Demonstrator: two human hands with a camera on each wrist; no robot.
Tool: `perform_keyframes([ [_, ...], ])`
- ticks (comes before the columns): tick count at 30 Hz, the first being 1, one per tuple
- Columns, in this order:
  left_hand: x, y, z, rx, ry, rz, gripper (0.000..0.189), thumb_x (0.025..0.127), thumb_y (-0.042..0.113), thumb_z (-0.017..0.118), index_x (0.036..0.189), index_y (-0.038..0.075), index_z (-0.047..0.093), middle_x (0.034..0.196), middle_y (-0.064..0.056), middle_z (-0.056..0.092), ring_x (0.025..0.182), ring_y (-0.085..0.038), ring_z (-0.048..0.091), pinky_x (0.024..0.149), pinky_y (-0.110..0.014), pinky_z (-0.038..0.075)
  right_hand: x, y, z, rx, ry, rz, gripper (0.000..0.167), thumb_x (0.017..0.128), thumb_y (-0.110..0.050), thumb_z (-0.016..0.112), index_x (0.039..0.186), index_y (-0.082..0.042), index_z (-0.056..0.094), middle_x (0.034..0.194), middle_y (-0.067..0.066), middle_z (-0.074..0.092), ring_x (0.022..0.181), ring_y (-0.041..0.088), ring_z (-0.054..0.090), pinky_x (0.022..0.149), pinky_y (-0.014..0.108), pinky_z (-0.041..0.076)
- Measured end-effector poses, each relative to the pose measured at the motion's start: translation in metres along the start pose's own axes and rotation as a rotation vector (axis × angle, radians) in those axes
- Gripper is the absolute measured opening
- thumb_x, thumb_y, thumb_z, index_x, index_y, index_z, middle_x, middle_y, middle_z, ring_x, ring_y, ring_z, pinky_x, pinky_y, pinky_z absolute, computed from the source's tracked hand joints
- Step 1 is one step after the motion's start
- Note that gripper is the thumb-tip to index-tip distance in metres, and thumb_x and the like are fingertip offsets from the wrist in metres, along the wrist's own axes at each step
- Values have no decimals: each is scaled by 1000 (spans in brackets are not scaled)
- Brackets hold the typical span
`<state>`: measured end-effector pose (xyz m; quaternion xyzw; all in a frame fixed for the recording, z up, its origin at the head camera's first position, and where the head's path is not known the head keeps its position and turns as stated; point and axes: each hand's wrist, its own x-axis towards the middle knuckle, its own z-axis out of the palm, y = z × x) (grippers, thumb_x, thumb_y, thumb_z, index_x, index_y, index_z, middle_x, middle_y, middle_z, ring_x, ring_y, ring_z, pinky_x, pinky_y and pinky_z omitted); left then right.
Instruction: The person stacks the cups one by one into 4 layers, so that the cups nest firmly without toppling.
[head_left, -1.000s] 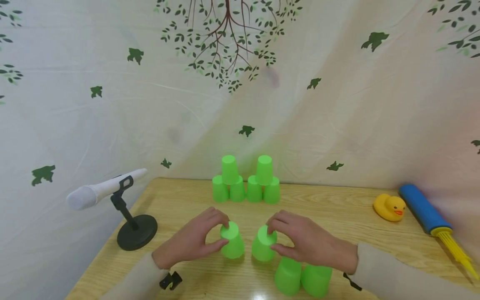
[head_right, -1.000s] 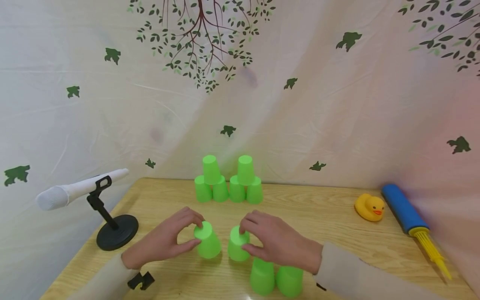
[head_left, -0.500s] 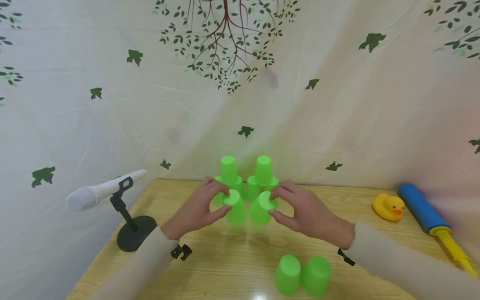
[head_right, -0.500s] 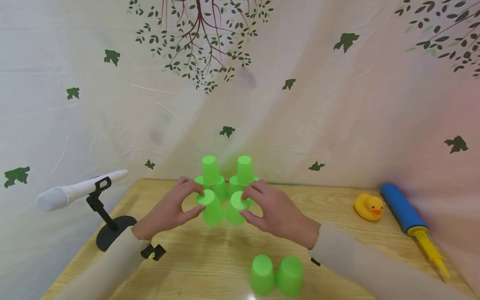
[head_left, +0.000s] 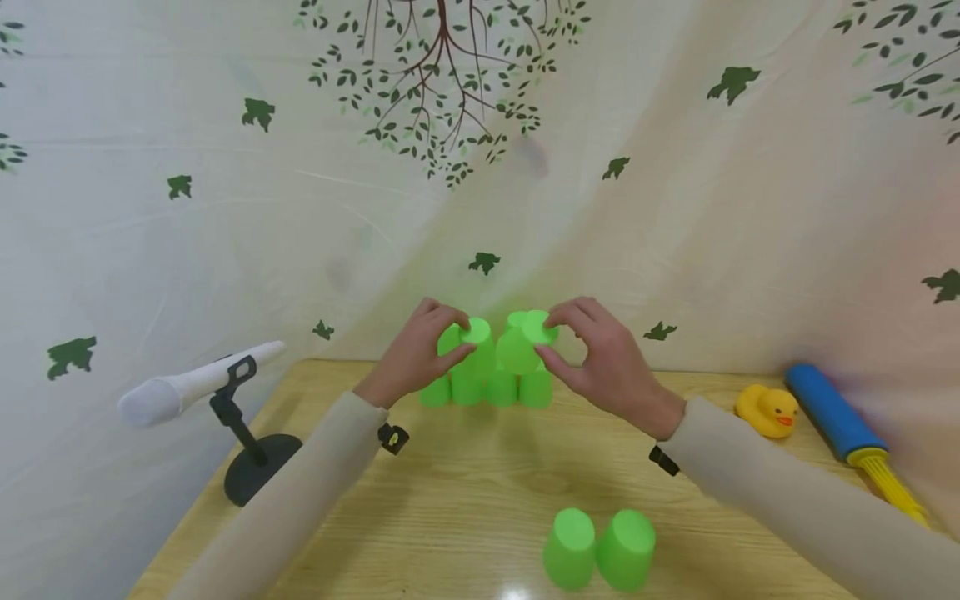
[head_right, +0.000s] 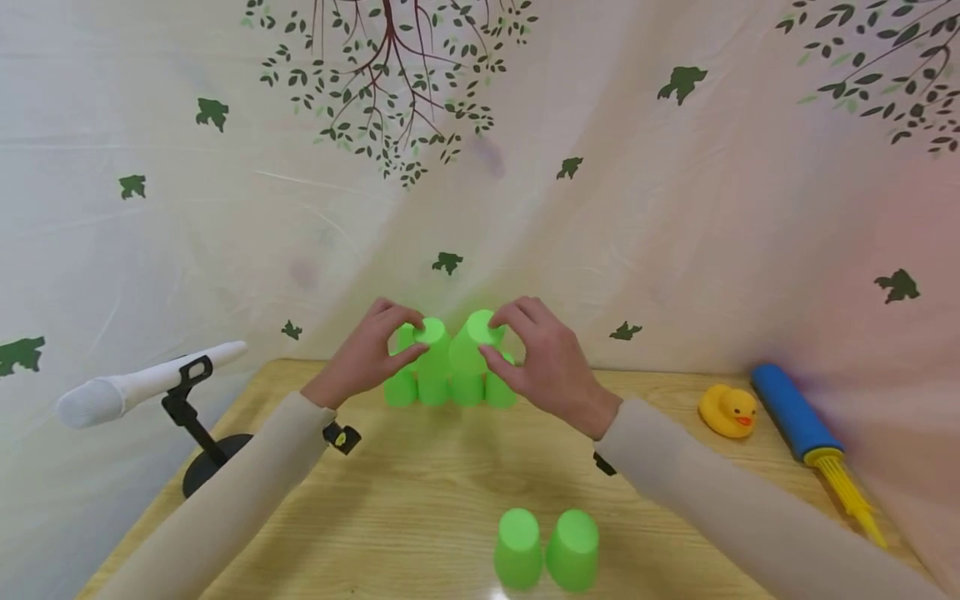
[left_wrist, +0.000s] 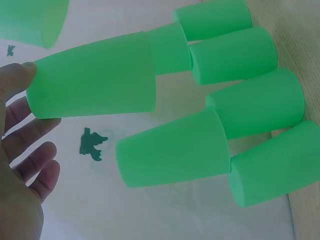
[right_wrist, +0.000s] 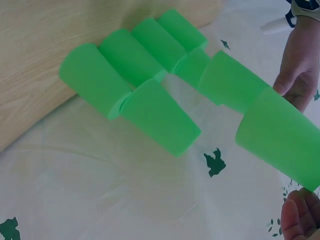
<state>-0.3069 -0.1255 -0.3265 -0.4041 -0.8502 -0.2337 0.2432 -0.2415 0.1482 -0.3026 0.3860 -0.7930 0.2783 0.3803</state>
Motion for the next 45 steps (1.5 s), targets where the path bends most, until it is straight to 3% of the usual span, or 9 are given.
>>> perform_keyframes([
  [12,26,-20,11,0,-43,-131,23,88,26,69,101,9,61,96,0,57,88,-19,39,77,-34,38,16,11,0,-7,28,49,23,81,-15,74,98,-6,62,102,4,57,94,20,53,68,32,43],
  [17,30,-22,16,15,-93,-159,25,88,28,68,102,9,61,97,0,57,88,-19,39,78,-33,38,23,14,0,-8,46,60,23,81,-13,74,98,-5,62,101,5,57,92,19,53,66,35,44],
  [22,31,-23,19,4,-101,-184,23,88,27,68,102,9,61,96,0,56,88,-20,39,77,-33,38,26,12,0,-13,24,67,23,82,-16,74,99,-6,62,102,5,57,93,19,53,67,34,44],
  [35,30,-25,26,35,-116,-185,23,88,26,69,103,9,62,92,0,58,86,-20,39,74,-33,37,23,13,3,-11,12,89,23,82,-17,74,98,-6,62,102,4,56,94,20,52,68,32,42],
  [45,35,-27,33,73,-140,-187,24,89,26,68,104,8,62,102,-2,63,89,-21,41,79,-35,37,31,20,4,-26,18,78,24,82,-16,74,99,-4,61,98,5,56,92,19,52,67,34,44],
])
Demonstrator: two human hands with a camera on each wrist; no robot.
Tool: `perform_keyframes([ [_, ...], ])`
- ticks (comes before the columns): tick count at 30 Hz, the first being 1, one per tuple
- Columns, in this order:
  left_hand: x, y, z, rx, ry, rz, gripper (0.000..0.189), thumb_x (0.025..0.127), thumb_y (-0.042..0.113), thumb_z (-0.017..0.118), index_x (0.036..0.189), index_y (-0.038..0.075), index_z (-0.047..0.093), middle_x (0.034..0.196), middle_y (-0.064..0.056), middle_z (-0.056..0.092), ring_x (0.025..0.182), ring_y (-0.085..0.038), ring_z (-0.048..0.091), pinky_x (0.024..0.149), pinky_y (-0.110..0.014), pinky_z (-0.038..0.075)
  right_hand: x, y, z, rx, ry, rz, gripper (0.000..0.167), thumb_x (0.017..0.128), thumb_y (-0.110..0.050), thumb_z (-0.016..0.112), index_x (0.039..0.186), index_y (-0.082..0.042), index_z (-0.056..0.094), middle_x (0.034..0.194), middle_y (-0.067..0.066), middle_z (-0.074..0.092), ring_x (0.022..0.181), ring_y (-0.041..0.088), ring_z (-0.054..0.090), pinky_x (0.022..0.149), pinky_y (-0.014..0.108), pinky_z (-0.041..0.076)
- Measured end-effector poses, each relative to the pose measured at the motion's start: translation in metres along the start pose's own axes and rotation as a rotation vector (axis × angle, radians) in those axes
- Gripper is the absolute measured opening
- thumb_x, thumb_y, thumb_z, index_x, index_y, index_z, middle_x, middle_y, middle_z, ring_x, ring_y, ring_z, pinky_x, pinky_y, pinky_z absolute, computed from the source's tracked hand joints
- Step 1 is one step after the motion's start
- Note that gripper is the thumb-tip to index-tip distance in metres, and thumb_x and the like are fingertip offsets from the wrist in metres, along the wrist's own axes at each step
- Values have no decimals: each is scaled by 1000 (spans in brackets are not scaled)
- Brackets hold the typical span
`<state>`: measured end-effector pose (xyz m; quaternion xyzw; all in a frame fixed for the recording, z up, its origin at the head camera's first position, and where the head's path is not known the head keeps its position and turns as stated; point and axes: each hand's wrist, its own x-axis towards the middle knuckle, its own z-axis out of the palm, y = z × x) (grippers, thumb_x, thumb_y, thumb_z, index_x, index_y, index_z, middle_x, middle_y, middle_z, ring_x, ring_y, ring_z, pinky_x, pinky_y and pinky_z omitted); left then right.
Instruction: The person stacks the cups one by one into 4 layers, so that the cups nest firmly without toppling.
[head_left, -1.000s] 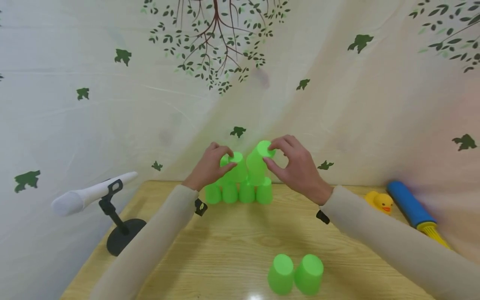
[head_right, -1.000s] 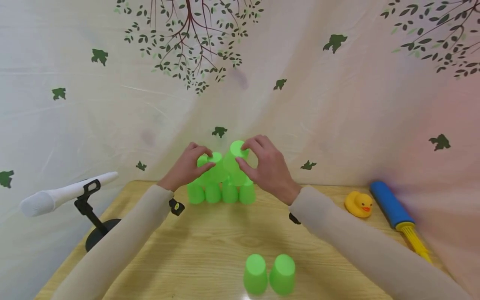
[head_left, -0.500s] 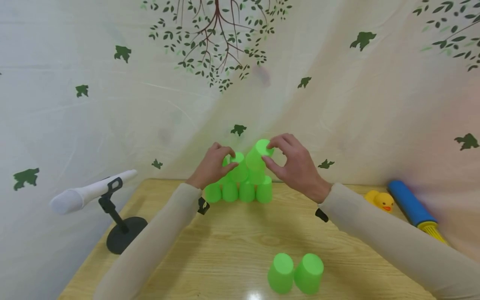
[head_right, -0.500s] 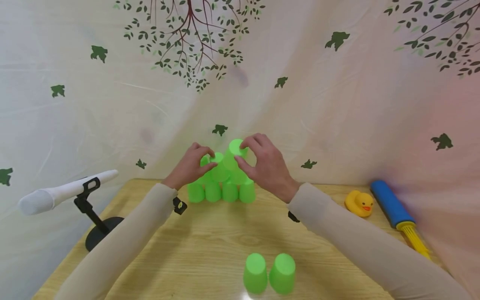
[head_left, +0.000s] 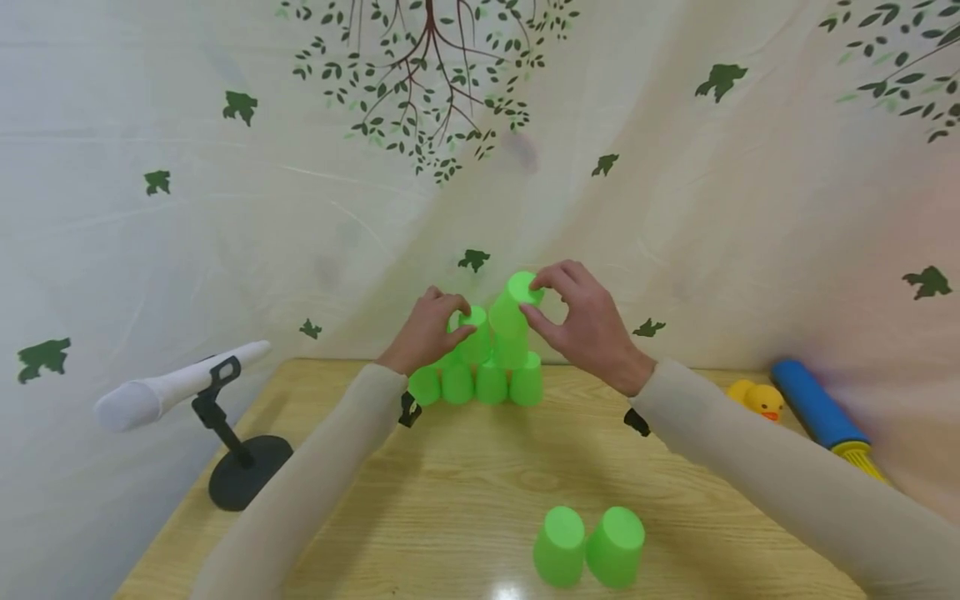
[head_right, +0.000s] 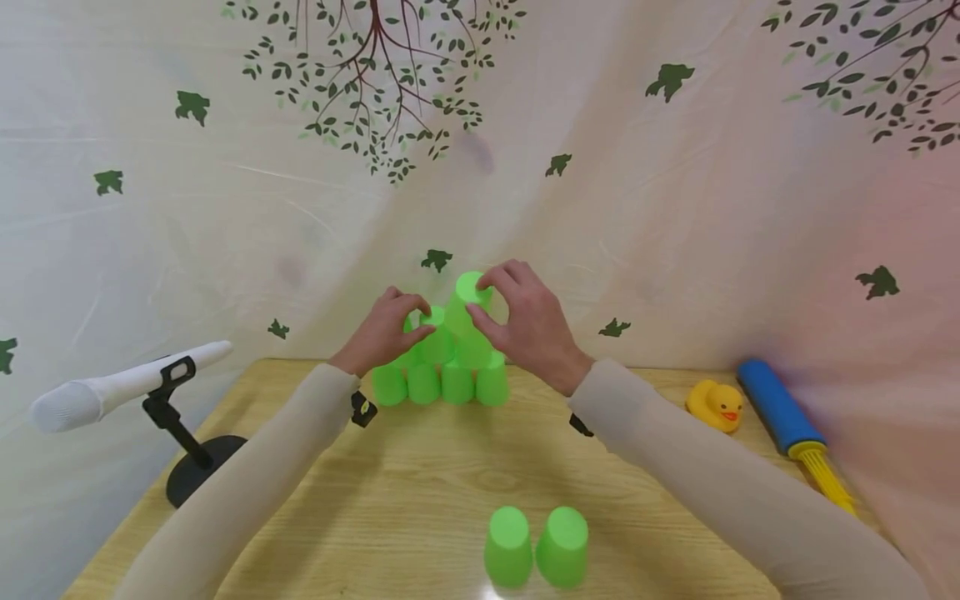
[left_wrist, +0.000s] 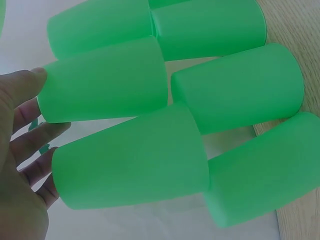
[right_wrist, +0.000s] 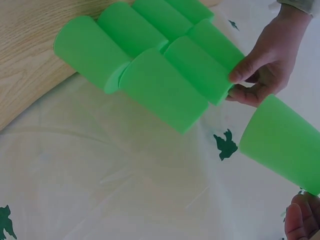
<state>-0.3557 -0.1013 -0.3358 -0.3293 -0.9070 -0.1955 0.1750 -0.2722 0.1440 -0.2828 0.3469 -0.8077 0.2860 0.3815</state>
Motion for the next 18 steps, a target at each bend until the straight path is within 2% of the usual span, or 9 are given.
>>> perform_keyframes([
  [6,1,-1,3,19,-8,-22,24,89,26,67,103,8,62,103,-2,64,91,-22,42,84,-40,36,9,7,2,-27,-8,19,24,84,-18,73,99,-4,61,98,6,55,89,18,51,67,31,43],
  [12,2,-2,5,25,-14,-47,23,89,28,67,103,9,63,104,-1,64,93,-22,41,85,-44,31,21,16,9,-35,-28,74,23,85,-20,71,100,-5,61,99,6,57,91,20,52,70,33,44],
  [18,3,-3,5,23,-9,-49,23,89,28,67,103,10,64,105,-1,64,94,-22,42,84,-42,30,30,28,21,-38,-106,140,23,88,-23,68,101,-5,62,101,7,59,95,24,53,77,37,45],
])
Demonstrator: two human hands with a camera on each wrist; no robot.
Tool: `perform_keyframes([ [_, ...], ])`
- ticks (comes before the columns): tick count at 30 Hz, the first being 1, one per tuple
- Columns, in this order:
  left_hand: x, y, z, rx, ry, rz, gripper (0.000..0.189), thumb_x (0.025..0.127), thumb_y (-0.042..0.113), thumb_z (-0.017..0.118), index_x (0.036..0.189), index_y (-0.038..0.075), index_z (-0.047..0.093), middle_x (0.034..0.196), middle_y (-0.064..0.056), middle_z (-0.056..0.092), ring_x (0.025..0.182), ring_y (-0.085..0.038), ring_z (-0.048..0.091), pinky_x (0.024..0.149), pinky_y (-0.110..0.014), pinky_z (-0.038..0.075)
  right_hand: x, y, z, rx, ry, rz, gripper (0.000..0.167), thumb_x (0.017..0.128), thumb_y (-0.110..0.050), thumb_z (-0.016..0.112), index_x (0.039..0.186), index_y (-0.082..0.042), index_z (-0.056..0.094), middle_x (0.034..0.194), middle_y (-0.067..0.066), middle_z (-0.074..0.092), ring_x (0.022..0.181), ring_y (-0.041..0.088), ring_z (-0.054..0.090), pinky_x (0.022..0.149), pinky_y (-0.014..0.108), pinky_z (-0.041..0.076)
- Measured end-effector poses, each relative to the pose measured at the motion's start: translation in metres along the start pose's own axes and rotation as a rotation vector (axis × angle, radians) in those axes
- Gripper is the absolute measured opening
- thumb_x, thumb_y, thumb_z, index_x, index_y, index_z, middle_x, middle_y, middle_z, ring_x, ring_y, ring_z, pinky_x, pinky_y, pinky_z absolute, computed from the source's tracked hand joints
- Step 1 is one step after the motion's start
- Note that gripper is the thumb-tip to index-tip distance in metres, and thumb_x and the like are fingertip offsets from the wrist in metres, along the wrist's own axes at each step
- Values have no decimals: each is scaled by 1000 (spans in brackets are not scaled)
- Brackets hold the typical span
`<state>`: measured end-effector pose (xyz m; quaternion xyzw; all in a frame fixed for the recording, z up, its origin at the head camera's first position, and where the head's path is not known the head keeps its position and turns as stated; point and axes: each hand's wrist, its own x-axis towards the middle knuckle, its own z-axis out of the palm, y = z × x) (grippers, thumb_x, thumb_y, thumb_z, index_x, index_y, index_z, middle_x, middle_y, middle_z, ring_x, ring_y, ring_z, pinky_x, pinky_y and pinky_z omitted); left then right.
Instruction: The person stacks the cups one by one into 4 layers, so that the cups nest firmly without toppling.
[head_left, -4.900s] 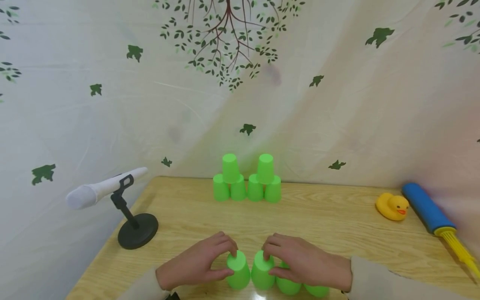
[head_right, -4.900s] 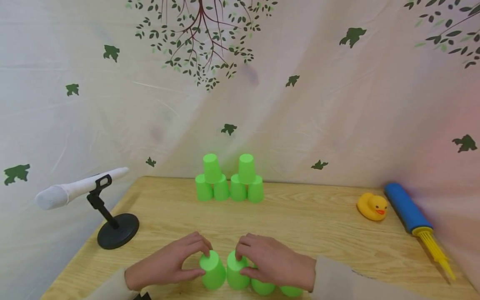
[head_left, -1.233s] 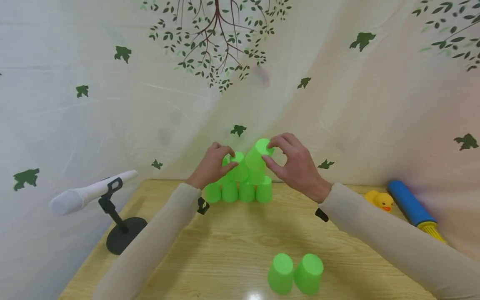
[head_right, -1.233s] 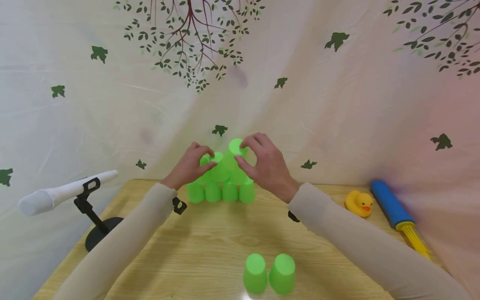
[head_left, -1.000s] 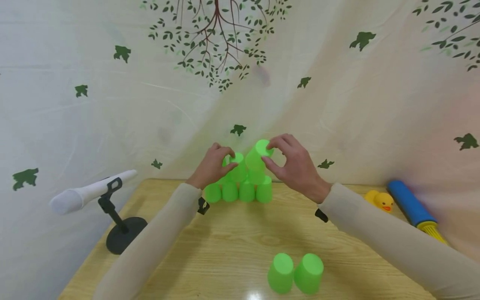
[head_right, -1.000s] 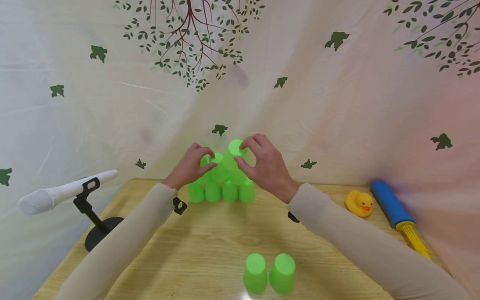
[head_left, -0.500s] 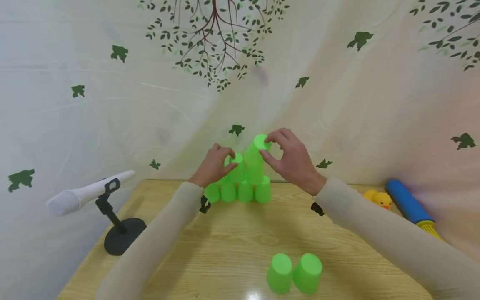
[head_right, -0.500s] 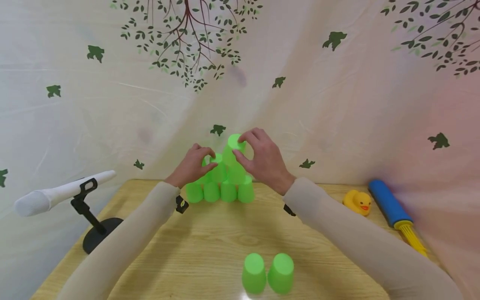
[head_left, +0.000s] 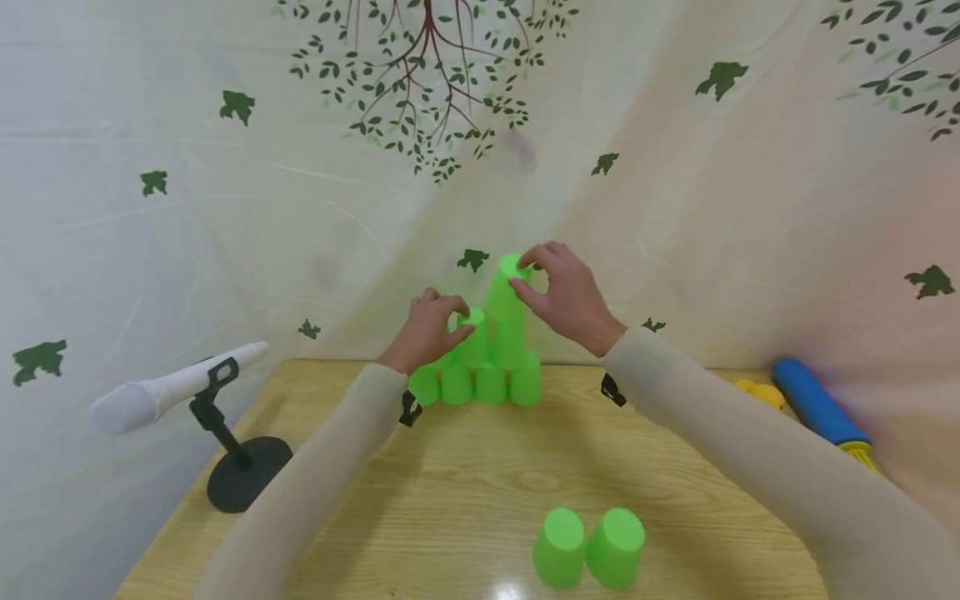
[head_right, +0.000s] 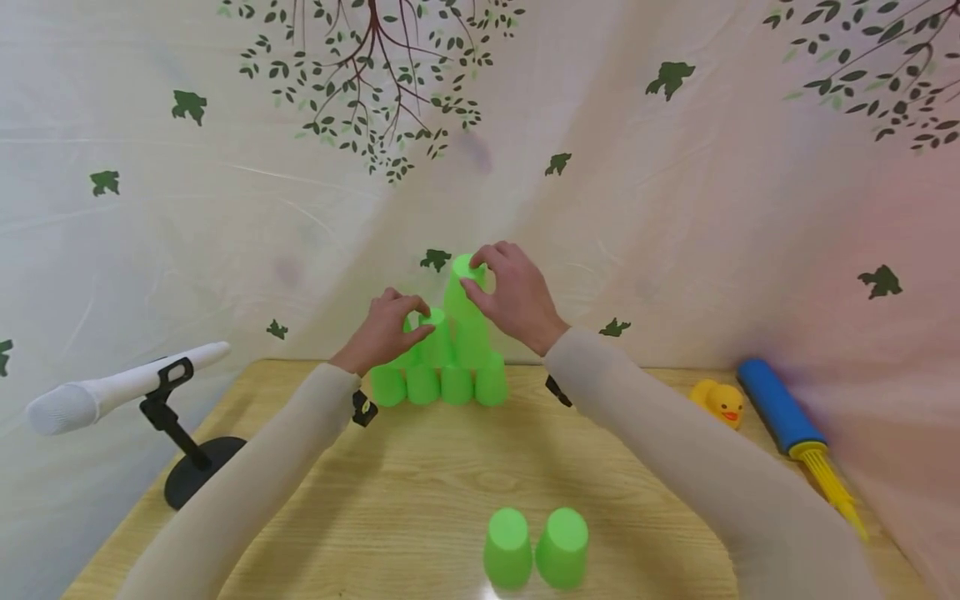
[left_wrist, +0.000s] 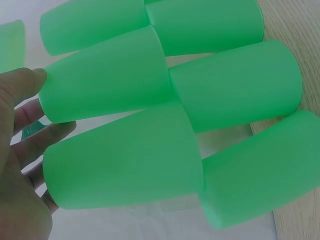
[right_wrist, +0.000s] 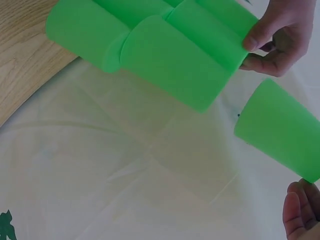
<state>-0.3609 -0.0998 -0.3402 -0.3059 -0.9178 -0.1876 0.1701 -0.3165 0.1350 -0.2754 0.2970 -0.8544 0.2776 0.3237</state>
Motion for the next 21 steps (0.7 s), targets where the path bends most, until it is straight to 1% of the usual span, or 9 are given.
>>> perform_keyframes([
  [3,0,0,-1,-1,-6,-1,24,89,28,67,103,10,63,105,-1,64,94,-22,42,84,-41,30,4,2,6,9,-49,36,23,88,-24,67,102,-6,62,103,7,59,96,26,53,81,38,45],
  [10,1,0,-1,11,-2,-7,24,89,29,67,103,10,63,106,-1,64,96,-22,41,82,-40,28,13,4,20,-5,-160,88,24,90,-26,64,105,-7,62,107,9,58,97,29,54,81,38,45],
  [17,1,0,1,19,-5,-18,26,89,30,66,105,11,62,108,-1,63,98,-21,40,81,-40,25,21,2,24,-38,-196,107,24,90,-27,65,106,-8,61,105,8,59,95,26,55,80,37,46],
  [21,1,0,1,16,-3,-22,26,89,30,67,106,11,62,107,-1,63,97,-21,41,82,-39,25,25,3,25,-50,-224,135,25,91,-27,64,107,-8,60,105,8,60,95,25,54,80,37,45],
])
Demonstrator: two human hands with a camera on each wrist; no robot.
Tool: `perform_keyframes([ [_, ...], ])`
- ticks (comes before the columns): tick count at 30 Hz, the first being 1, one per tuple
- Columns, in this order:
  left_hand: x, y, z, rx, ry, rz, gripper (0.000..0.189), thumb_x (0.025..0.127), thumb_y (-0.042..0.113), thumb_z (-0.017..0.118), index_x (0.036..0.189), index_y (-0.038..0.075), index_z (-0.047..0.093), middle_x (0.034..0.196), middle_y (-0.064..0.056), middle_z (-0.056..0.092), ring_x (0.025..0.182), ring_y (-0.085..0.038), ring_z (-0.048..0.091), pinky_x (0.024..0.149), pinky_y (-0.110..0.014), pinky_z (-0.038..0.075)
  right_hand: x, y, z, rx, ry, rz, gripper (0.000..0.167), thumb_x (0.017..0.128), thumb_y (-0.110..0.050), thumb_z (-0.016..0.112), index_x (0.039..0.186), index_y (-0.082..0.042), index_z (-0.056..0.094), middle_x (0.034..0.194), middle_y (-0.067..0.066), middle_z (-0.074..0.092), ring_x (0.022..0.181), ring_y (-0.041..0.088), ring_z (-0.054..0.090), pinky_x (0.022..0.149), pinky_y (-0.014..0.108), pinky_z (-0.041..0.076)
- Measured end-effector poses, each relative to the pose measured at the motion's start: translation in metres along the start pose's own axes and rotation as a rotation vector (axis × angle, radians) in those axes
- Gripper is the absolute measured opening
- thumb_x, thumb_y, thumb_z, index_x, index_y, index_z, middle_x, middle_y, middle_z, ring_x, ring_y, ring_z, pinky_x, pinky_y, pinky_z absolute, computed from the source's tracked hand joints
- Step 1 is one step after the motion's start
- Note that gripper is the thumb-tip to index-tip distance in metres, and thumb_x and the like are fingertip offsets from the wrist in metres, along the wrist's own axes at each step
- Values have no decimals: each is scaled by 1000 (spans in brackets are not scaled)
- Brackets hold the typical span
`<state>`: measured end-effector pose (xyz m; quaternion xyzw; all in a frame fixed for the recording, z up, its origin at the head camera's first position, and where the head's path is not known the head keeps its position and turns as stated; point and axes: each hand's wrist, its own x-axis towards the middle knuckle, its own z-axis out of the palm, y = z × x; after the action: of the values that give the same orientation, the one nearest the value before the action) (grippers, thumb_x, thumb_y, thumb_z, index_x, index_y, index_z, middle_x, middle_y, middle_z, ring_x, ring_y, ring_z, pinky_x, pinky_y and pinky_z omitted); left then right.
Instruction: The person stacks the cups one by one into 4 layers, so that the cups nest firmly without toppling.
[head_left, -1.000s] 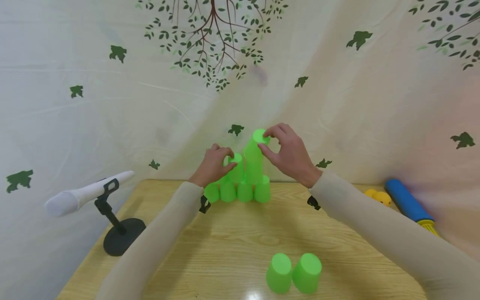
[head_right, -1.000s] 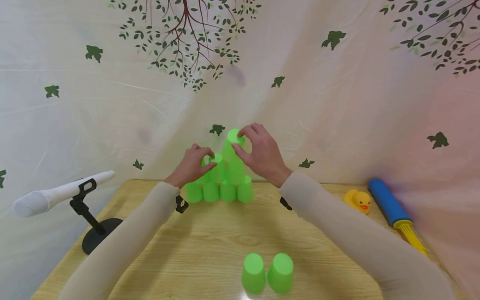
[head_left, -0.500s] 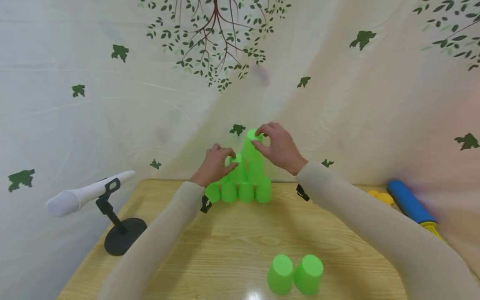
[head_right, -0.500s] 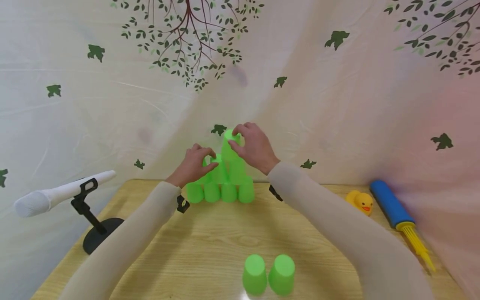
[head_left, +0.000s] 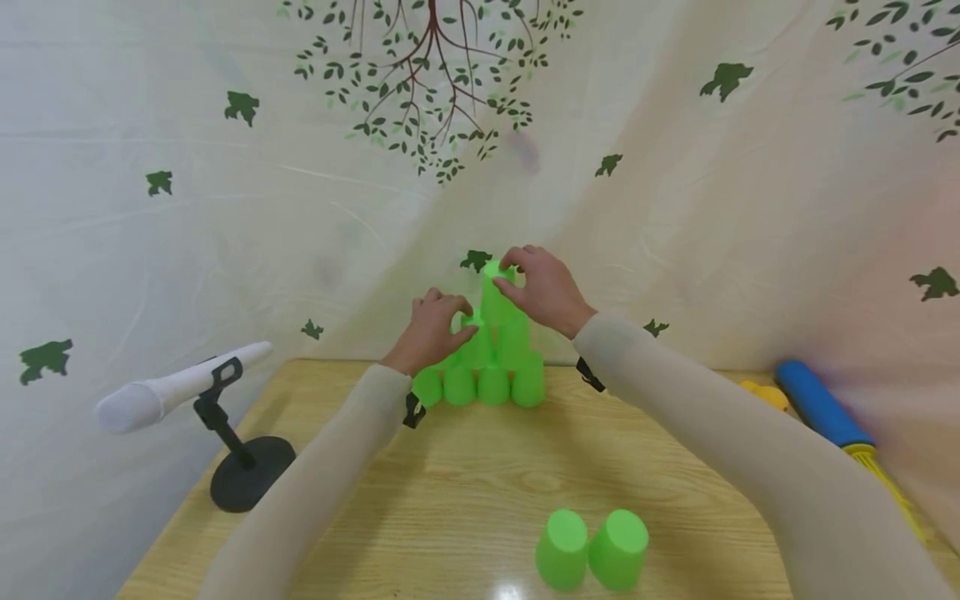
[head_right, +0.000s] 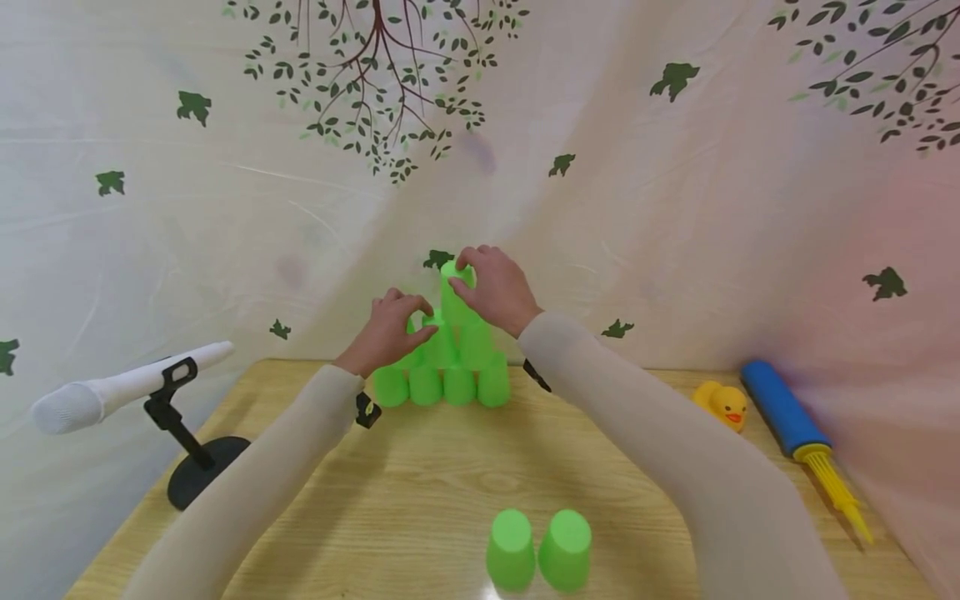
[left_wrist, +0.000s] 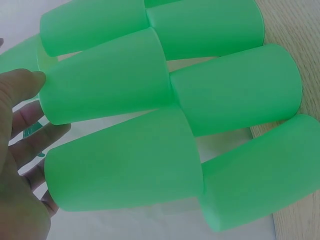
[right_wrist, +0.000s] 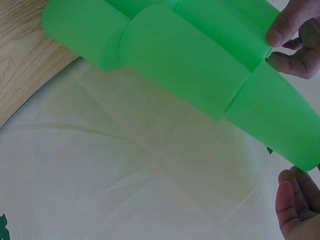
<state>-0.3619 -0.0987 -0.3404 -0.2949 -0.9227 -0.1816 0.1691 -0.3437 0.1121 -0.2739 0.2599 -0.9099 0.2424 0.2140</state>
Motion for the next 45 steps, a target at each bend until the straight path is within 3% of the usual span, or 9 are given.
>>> perform_keyframes([
  [19,-4,1,-7,-8,7,-16,30,89,30,66,111,10,61,109,-3,62,97,-22,40,82,-41,24,-2,2,-3,20,-58,61,42,92,-28,62,124,-4,51,123,11,56,108,28,54,89,40,44],
  [25,-10,0,-10,-3,36,17,29,89,29,66,110,10,60,110,-2,62,100,-22,40,83,-41,25,-11,8,-12,39,-37,45,44,91,-29,63,124,-2,51,123,14,55,109,31,53,89,43,44],
  [29,-18,3,-11,-7,77,69,26,89,27,66,108,10,60,110,-1,61,101,-22,40,83,-43,26,-25,15,-17,28,-36,41,42,91,-30,63,122,-3,52,120,13,56,108,30,53,90,44,43],
  [36,-36,19,-10,-31,169,238,21,86,21,69,102,10,60,103,-1,62,95,-22,42,80,-43,29,-61,31,-22,-11,-35,-39,39,93,-30,61,119,-2,55,114,12,57,106,29,53,88,45,43],
  [45,-69,54,-3,-89,139,409,23,84,23,72,100,13,60,98,4,59,95,-17,43,80,-38,30,-122,36,-29,0,-62,-145,32,92,-30,62,116,-8,57,113,4,58,103,21,55,81,41,48],
])
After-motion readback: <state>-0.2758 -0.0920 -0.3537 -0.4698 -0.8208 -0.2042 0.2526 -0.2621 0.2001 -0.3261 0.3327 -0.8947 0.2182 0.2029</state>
